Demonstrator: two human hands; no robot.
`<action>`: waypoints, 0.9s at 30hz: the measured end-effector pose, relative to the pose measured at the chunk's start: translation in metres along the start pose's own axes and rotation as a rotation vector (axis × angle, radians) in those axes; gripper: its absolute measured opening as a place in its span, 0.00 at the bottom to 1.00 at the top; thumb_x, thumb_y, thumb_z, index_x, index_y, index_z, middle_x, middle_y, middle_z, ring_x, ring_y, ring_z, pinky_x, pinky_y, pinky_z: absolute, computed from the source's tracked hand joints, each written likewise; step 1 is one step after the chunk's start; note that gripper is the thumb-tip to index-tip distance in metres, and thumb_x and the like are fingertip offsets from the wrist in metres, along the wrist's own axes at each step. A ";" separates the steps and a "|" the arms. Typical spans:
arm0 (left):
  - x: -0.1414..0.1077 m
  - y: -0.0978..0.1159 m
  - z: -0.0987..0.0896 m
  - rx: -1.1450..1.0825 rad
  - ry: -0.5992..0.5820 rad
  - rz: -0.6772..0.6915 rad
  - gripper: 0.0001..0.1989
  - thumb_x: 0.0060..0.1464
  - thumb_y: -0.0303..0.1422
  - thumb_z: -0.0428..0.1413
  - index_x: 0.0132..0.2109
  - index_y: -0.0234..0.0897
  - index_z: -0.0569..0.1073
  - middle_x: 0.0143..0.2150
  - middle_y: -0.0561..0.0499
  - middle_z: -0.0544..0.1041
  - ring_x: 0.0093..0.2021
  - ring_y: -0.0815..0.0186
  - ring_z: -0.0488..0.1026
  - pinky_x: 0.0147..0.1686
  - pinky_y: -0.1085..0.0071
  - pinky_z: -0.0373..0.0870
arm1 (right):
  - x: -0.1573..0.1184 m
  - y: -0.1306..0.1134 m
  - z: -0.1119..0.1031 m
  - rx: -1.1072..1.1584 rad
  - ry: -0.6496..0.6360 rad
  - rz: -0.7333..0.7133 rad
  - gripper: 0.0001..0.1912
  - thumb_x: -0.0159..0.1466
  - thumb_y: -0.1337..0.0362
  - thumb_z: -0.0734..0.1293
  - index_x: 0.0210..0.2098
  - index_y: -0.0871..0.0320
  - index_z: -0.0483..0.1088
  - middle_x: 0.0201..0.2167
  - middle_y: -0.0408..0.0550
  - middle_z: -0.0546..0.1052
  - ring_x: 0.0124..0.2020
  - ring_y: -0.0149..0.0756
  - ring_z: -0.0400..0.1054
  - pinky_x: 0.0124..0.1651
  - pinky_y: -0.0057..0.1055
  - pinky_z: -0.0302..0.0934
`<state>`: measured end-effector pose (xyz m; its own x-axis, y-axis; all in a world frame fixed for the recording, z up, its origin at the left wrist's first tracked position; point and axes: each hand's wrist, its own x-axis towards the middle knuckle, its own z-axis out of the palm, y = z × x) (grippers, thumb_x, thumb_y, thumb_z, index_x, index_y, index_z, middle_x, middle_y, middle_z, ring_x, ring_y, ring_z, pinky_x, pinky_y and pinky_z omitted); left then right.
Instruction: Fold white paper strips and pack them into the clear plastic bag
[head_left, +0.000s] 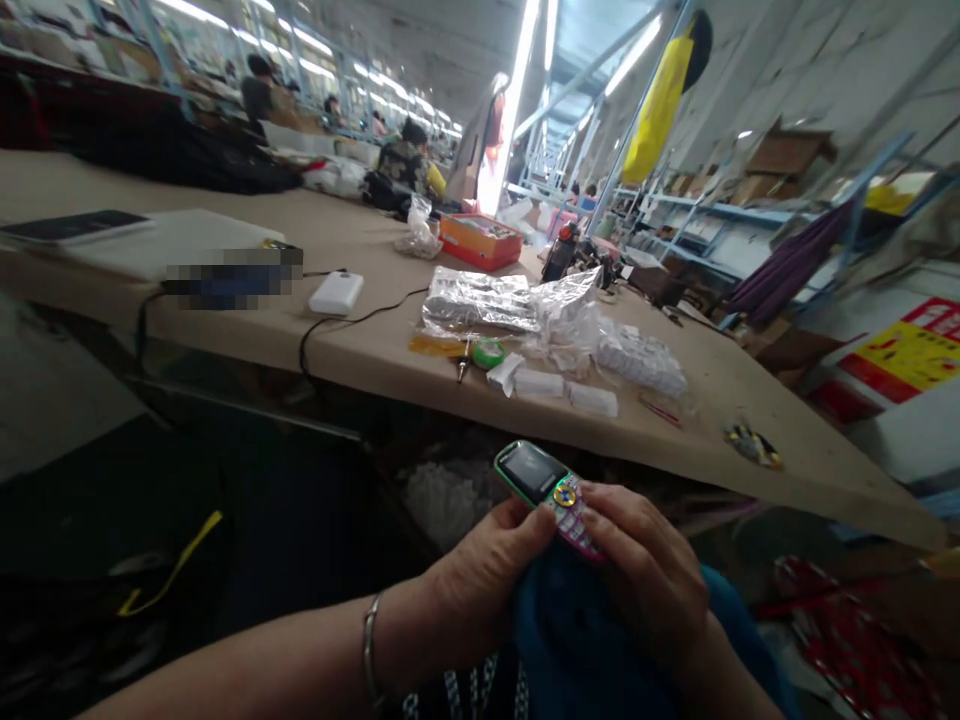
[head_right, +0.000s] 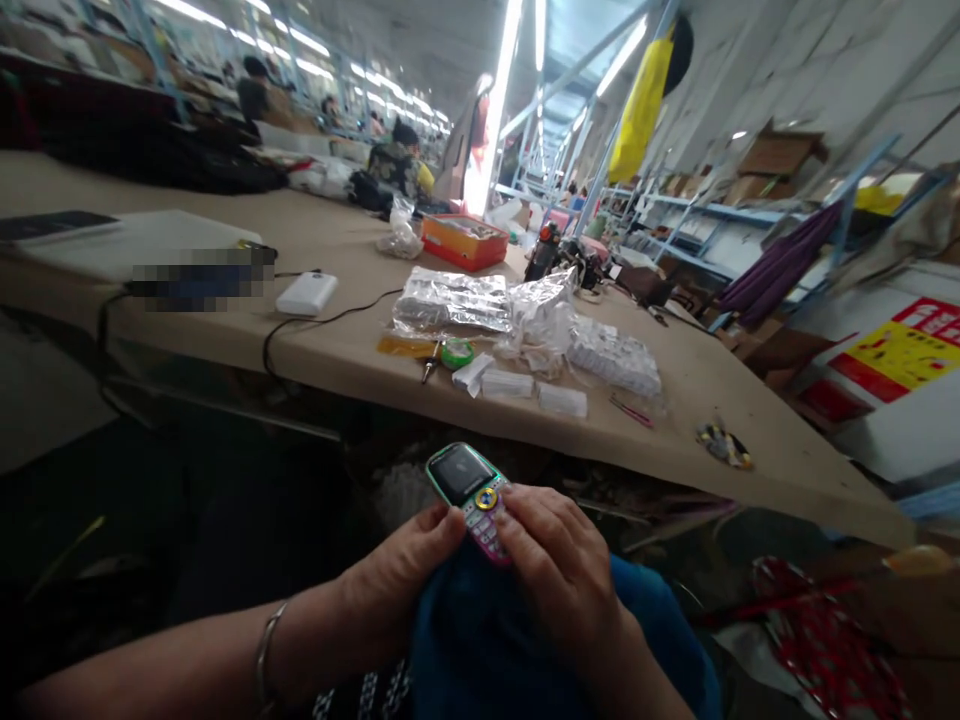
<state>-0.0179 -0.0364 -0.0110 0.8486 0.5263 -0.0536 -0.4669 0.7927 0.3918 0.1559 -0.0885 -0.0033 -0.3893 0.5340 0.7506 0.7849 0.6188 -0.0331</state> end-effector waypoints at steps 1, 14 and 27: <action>0.000 -0.001 -0.002 -0.001 0.014 -0.009 0.17 0.50 0.34 0.62 0.47 0.34 0.75 0.41 0.44 0.79 0.43 0.60 0.75 0.47 0.67 0.68 | -0.004 -0.001 0.002 -0.008 -0.003 0.005 0.22 0.62 0.76 0.64 0.54 0.56 0.64 0.50 0.54 0.72 0.52 0.45 0.67 0.51 0.47 0.67; 0.006 0.001 -0.009 0.097 0.124 -0.014 0.11 0.51 0.31 0.61 0.43 0.35 0.75 0.37 0.45 0.80 0.36 0.64 0.77 0.37 0.73 0.71 | -0.015 -0.023 0.019 0.346 0.034 0.526 0.18 0.63 0.64 0.64 0.52 0.57 0.61 0.60 0.55 0.60 0.59 0.45 0.58 0.57 0.41 0.61; -0.003 0.007 -0.005 0.332 -0.002 0.059 0.26 0.46 0.39 0.64 0.53 0.39 0.71 0.45 0.45 0.76 0.45 0.58 0.74 0.42 0.63 0.72 | 0.025 0.049 -0.012 0.119 -0.114 0.578 0.23 0.57 0.55 0.68 0.52 0.43 0.68 0.44 0.43 0.77 0.39 0.43 0.75 0.35 0.31 0.71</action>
<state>-0.0250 -0.0310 -0.0123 0.8229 0.5678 -0.0204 -0.4090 0.6171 0.6722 0.1903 -0.0520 0.0222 0.0306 0.8576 0.5135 0.8280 0.2660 -0.4936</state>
